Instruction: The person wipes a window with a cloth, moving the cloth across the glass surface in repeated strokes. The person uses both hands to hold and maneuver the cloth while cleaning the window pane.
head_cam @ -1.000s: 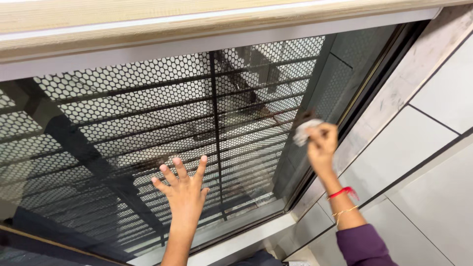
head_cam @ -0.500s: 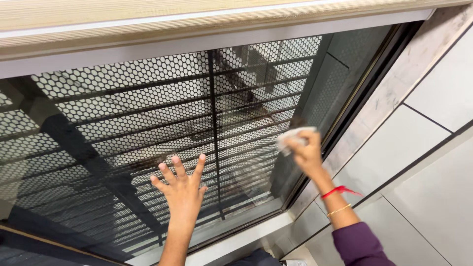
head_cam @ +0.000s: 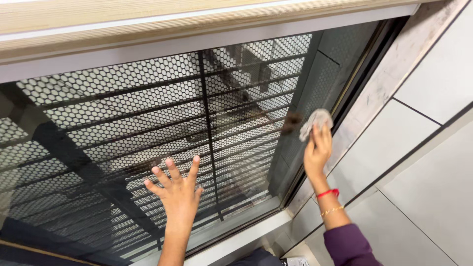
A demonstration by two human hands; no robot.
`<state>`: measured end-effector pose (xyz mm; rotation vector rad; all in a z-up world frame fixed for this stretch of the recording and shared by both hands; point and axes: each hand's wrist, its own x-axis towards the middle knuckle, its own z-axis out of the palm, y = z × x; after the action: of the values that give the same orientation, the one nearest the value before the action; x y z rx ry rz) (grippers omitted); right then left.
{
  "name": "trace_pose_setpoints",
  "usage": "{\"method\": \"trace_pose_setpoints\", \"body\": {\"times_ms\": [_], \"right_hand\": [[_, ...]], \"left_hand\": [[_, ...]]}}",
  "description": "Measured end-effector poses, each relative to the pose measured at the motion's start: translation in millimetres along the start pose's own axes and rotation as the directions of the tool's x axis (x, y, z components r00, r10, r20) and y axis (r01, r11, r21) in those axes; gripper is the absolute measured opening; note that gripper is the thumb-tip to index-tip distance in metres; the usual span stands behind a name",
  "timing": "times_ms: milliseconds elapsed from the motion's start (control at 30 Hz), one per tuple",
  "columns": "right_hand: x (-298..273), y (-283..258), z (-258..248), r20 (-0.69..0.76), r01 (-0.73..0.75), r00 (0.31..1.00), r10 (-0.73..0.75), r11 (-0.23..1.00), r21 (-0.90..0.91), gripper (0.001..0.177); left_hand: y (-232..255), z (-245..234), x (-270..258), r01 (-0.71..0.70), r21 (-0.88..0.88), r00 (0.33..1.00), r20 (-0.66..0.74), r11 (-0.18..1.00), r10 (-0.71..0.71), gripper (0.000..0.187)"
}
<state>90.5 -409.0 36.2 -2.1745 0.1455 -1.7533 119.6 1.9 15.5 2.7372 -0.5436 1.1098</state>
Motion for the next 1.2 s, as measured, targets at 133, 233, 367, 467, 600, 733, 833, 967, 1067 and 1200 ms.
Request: {"method": "trace_pose_setpoints", "body": {"times_ms": [133, 233, 367, 467, 600, 733, 833, 967, 1067, 1200], "right_hand": [[53.7, -1.4, -1.6, -0.087, -0.027, 0.996, 0.038, 0.993, 0.117, 0.038], [35.0, -5.8, 7.2, -0.092, -0.08, 0.992, 0.09, 0.991, 0.111, 0.036], [-28.8, -18.1, 5.8, -0.029, -0.138, 0.989, 0.142, 0.984, 0.111, 0.037], [-7.3, -10.5, -2.6, -0.046, -0.187, 0.98, 0.193, 0.976, 0.11, 0.039], [36.7, -11.7, -7.3, -0.104, 0.004, 0.994, 0.018, 0.978, 0.207, 0.037], [27.4, -31.7, -2.7, -0.065, 0.086, 0.995, -0.072, 0.965, 0.247, 0.036], [16.8, -42.7, -3.0, 0.004, -0.034, 0.999, 0.034, 0.951, 0.309, 0.038], [13.5, -52.2, 0.8, -0.059, -0.009, 0.998, 0.019, 0.985, 0.17, 0.039], [-3.3, -59.3, 1.0, -0.026, 0.162, 0.987, -0.16, 0.981, 0.106, 0.038], [20.8, -26.0, -8.7, 0.017, 0.167, 0.986, -0.167, 0.985, -0.051, 0.035]], "left_hand": [[0.5, -0.3, -1.3, 0.003, -0.002, 1.0, 0.004, 1.0, -0.003, 0.112], [-0.2, 0.0, -2.0, -0.002, 0.005, 1.0, -0.014, 1.0, 0.002, 0.111], [0.5, 1.1, -3.6, 0.011, -0.009, 1.0, 0.01, 1.0, -0.011, 0.112], [1.1, 3.7, -2.5, 0.011, 0.007, 1.0, -0.007, 1.0, -0.011, 0.112], [-0.3, 3.8, -1.0, -0.002, 0.02, 1.0, -0.014, 1.0, 0.002, 0.115], [1.3, 4.9, 0.6, 0.003, 0.022, 1.0, -0.028, 1.0, -0.002, 0.117], [1.0, 2.7, -1.3, 0.002, 0.024, 1.0, -0.031, 1.0, -0.001, 0.118], [2.2, 0.6, 0.4, 0.007, 0.007, 0.999, -0.043, 1.0, -0.007, 0.118], [2.1, -0.2, 1.4, 0.01, 0.003, 0.999, -0.043, 1.0, -0.01, 0.117], [1.4, -2.0, 2.8, 0.003, 0.01, 0.999, -0.047, 1.0, -0.003, 0.117]]}}
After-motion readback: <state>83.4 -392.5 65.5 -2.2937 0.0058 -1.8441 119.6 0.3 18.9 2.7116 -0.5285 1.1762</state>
